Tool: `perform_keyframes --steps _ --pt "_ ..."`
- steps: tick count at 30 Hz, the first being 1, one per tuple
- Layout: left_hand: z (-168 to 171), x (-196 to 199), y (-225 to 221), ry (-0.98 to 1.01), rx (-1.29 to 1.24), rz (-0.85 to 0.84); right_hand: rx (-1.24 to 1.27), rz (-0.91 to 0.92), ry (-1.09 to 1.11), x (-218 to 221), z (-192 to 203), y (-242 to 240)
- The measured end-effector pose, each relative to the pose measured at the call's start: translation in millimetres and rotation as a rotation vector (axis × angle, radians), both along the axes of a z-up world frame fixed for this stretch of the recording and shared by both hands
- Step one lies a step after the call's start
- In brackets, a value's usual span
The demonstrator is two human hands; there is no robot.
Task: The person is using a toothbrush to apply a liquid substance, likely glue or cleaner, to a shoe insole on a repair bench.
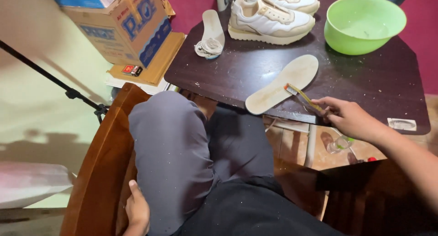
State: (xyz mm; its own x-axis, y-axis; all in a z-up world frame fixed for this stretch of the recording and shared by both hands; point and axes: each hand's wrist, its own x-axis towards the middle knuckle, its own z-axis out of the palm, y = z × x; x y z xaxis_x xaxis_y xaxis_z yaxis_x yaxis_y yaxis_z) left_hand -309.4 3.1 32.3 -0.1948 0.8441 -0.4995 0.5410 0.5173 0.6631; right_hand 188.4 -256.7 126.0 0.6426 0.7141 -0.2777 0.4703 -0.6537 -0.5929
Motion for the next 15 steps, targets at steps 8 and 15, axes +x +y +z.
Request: perform_keyframes --steps 8,15 --pt "-87.6 -42.4 -14.3 0.22 0.537 -0.108 -0.014 -0.027 0.0 4.3 -3.7 -3.5" --pt "40.5 -20.4 11.1 0.333 -0.098 -0.52 0.011 -0.027 0.044 1.7 -0.1 -3.6"
